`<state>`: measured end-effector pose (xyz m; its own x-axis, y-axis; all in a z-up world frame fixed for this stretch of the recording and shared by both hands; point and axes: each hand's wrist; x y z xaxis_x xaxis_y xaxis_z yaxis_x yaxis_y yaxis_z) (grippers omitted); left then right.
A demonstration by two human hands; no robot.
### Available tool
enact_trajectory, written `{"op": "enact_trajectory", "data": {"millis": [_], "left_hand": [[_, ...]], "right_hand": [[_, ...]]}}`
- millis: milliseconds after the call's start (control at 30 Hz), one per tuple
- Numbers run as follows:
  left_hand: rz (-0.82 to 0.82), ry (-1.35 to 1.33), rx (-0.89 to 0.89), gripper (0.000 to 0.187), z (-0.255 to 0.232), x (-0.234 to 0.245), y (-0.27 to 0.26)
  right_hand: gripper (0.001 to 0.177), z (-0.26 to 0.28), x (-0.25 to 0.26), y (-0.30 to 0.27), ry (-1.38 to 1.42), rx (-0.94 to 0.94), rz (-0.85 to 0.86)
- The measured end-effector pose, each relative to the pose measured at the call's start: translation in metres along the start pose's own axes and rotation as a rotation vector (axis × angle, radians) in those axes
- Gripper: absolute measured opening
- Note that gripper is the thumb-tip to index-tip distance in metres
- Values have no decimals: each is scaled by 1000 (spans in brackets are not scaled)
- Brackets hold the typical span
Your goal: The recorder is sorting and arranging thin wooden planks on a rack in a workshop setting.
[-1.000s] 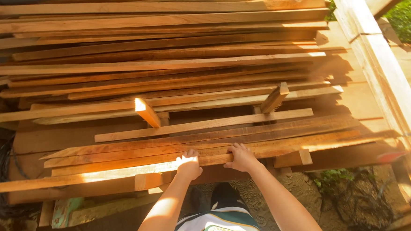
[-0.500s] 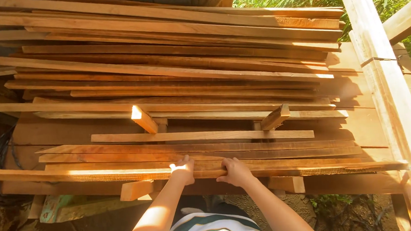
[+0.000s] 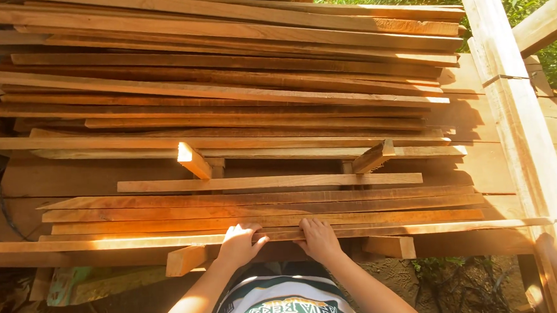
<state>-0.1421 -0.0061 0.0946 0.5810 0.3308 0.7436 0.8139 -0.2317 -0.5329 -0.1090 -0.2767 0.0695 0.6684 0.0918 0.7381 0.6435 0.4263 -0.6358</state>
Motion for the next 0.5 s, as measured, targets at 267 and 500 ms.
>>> {"op": "enact_trajectory", "data": {"millis": [267, 500], "left_hand": [[76, 220, -79, 46, 22, -35, 24], [42, 125, -52, 47, 9, -15, 21]], "right_hand": [[45, 21, 43, -34, 180, 107, -120], [45, 17, 30, -19, 285, 102, -151]]}}
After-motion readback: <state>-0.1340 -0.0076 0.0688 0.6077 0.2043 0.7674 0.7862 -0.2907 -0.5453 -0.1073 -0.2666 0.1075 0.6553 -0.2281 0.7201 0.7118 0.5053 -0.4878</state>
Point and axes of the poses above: each hand's wrist, its own y-axis towards the middle knuckle, its own x-axis out of the back of the hand, z = x × y, and after that the axes turned 11 degrees about z, right-handed
